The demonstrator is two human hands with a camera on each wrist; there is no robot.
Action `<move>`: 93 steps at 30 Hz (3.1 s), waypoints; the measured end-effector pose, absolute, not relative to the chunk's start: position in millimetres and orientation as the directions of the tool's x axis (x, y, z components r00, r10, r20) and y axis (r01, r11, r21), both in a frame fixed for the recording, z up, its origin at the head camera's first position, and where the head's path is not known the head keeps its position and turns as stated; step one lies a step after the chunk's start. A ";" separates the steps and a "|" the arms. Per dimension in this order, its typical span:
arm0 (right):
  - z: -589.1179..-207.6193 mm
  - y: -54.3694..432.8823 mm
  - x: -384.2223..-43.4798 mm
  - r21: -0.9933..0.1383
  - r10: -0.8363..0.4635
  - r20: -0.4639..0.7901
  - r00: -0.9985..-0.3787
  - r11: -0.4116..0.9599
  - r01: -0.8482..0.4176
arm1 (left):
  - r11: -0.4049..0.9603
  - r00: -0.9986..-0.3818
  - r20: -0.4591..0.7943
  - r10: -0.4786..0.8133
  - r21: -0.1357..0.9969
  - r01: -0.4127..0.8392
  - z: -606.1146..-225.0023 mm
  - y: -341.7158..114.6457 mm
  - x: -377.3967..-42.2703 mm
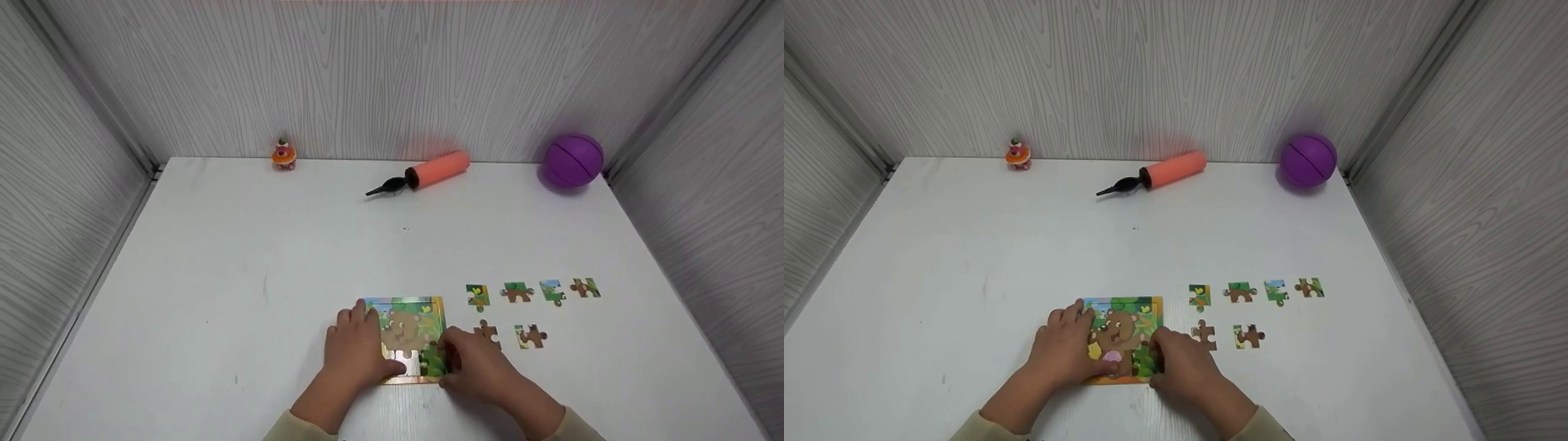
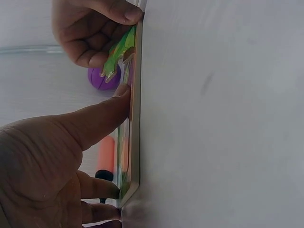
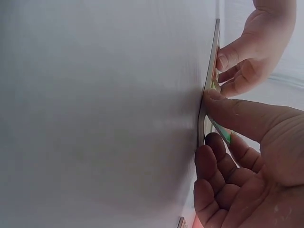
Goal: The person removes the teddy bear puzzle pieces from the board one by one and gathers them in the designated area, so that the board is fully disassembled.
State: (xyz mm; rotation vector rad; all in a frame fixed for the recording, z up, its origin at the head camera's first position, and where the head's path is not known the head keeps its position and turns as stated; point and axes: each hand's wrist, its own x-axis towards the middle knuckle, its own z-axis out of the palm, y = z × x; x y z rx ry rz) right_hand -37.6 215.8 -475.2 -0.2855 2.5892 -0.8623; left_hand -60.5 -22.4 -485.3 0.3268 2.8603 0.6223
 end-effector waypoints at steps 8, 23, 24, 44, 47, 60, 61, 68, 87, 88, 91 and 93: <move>-476.2 218.9 -38.6 -0.652 -0.356 -0.233 -0.905 0.748 -0.126 | 0.887 -0.959 -0.120 0.257 0.423 0.185 -485.5 -22.0 -60.4; -475.0 214.7 -39.7 -0.683 -0.333 -0.230 -0.914 0.724 -0.092 | 0.887 -0.956 -0.127 0.264 0.420 0.190 -486.6 -22.5 -61.1; -474.8 214.3 -39.6 -0.684 -0.329 -0.229 -0.916 0.724 -0.089 | 0.888 -0.956 -0.125 0.265 0.418 0.191 -486.7 -22.5 -61.2; -471.3 224.9 -38.9 -0.729 -0.335 -0.093 -0.938 0.665 -0.165 | 0.883 -0.956 -0.140 0.259 0.435 0.176 -486.1 -22.7 -61.1; -468.9 231.5 -39.7 -0.732 -0.311 -0.105 -0.945 0.667 -0.138 | 0.884 -0.955 -0.144 0.258 0.434 0.174 -486.0 -22.7 -61.3; -451.6 291.8 -39.7 -0.730 -0.126 -0.104 -0.987 0.684 -0.010 | 0.885 -0.959 -0.137 0.248 0.435 0.167 -487.4 -22.3 -61.5; -449.3 298.0 -39.5 -0.730 -0.109 -0.095 -0.989 0.683 -0.006 | 0.884 -0.960 -0.134 0.248 0.436 0.167 -487.5 -22.3 -61.6; -433.4 336.5 -36.4 -0.725 -0.012 -0.010 -1.000 0.689 -0.001 | 0.880 -0.961 -0.123 0.246 0.445 0.168 -487.0 -22.3 -61.3; -434.4 396.3 -24.5 -0.685 0.104 0.057 -0.993 0.727 0.037 | 0.883 -0.961 -0.125 0.248 0.436 0.171 -486.6 -22.5 -62.0; -435.5 398.7 -23.7 -0.681 0.110 0.051 -0.993 0.730 0.046 | 0.883 -0.960 -0.124 0.249 0.436 0.173 -486.8 -22.6 -61.9; -439.2 406.0 -22.6 -0.667 0.130 0.038 -0.991 0.742 0.072 | 0.884 -0.960 -0.124 0.251 0.434 0.175 -487.5 -22.5 -61.6; -441.9 411.3 -22.4 -0.655 0.138 0.029 -0.990 0.751 0.086 | 0.883 -0.960 -0.129 0.248 0.437 0.170 -488.0 -22.2 -61.5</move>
